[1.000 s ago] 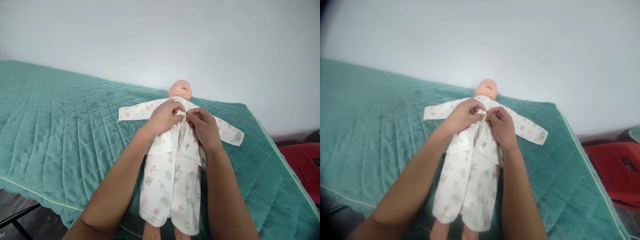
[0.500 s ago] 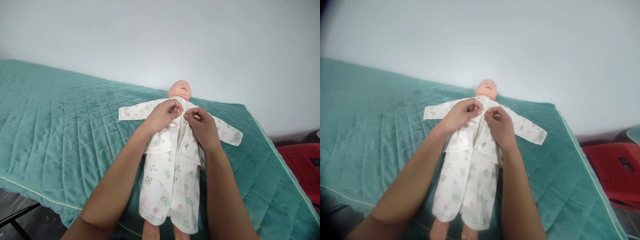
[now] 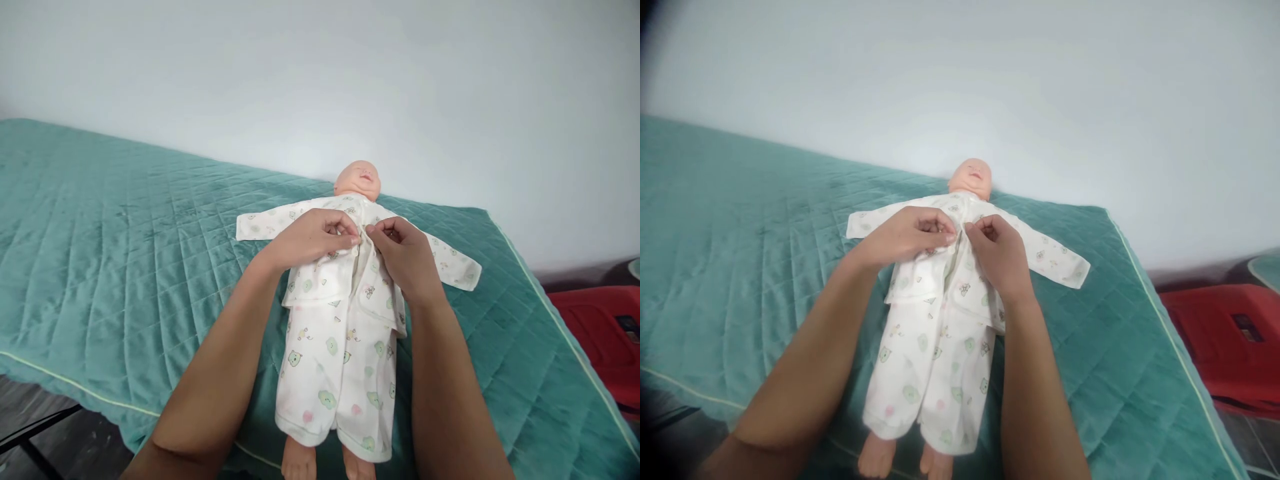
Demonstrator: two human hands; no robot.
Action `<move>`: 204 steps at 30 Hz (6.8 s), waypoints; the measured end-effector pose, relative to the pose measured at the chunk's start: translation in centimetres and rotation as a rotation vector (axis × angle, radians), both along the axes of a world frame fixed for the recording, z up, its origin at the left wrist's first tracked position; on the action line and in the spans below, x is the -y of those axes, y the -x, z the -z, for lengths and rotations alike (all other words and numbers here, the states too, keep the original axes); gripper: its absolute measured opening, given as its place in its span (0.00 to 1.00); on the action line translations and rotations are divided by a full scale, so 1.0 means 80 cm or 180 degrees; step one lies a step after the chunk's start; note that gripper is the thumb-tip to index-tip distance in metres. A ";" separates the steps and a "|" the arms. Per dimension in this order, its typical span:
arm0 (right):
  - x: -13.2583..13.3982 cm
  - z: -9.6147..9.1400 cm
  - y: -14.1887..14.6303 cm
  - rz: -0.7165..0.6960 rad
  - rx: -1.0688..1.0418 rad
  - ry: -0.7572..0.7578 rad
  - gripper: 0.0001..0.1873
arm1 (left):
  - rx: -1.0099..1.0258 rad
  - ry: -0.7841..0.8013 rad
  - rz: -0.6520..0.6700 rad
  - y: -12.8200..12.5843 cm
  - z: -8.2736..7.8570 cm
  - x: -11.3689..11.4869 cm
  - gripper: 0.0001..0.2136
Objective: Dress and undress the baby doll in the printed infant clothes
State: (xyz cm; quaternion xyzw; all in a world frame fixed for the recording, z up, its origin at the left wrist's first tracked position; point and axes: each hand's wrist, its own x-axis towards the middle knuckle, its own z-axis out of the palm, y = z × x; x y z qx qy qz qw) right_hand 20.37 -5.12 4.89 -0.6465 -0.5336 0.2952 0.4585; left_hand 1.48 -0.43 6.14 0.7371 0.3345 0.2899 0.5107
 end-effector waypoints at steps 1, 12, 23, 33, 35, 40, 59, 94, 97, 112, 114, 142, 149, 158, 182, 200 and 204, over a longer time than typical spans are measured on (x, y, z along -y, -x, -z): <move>0.005 -0.005 -0.002 -0.0088 0.0167 0.0092 0.17 | -0.0064 0.0036 0.0140 0.003 -0.004 0.002 0.09; 0.038 -0.033 0.009 -0.0707 0.1704 0.0494 0.15 | -0.0666 -0.0384 0.0215 0.003 -0.011 0.007 0.02; 0.038 -0.027 0.019 -0.0575 0.2053 0.0580 0.15 | -0.0424 -0.0121 0.0308 0.012 -0.004 0.001 0.06; 0.037 -0.032 0.030 -0.0481 0.2311 0.0617 0.13 | -0.0743 -0.0208 0.0147 0.007 -0.011 0.007 0.02; 0.035 -0.032 0.022 -0.0619 0.2095 0.0611 0.11 | -0.0724 -0.0243 0.0192 0.008 -0.011 0.007 0.03; 0.031 -0.029 -0.004 -0.0869 0.1231 0.0683 0.07 | -0.0506 -0.0159 0.0377 0.013 -0.005 0.003 0.06; 0.020 -0.007 -0.015 -0.1401 -0.0968 0.0363 0.11 | 0.0594 0.0632 0.0630 0.002 0.002 0.004 0.05; 0.019 -0.006 -0.011 -0.1298 -0.1204 0.0494 0.13 | 0.0291 0.0547 0.0528 0.001 0.003 0.007 0.02; 0.019 -0.006 -0.012 -0.1319 -0.1207 0.0530 0.13 | 0.0294 0.0536 0.0633 0.002 0.003 0.006 0.02; 0.019 -0.005 -0.012 -0.1289 -0.1161 0.0564 0.14 | 0.0388 0.0536 0.0534 -0.002 0.001 0.008 0.08; 0.019 -0.005 -0.012 -0.1278 -0.1145 0.0549 0.15 | 0.0428 0.0551 0.0569 0.000 0.002 0.007 0.09; 0.006 0.018 0.006 0.0162 -0.0880 -0.0941 0.08 | 0.0268 0.0531 0.0299 0.010 0.001 0.006 0.12; -0.004 0.031 -0.005 0.0326 -0.0707 -0.1388 0.04 | 0.0469 -0.0949 -0.1395 -0.006 0.030 -0.014 0.06; -0.012 0.043 0.001 -0.0223 -0.0282 -0.1194 0.15 | -0.0257 -0.2315 -0.0805 -0.022 0.046 -0.018 0.14; -0.010 0.039 0.001 -0.0146 -0.0425 -0.1278 0.04 | 0.0186 -0.1698 -0.0860 -0.025 0.045 -0.021 0.07; -0.001 0.031 -0.011 -0.0331 0.0293 -0.1075 0.09 | 0.0111 -0.1403 -0.0879 -0.034 0.035 -0.028 0.06; -0.002 0.033 -0.011 -0.0379 0.0298 -0.1172 0.09 | 0.0153 -0.1373 -0.0915 -0.034 0.036 -0.028 0.06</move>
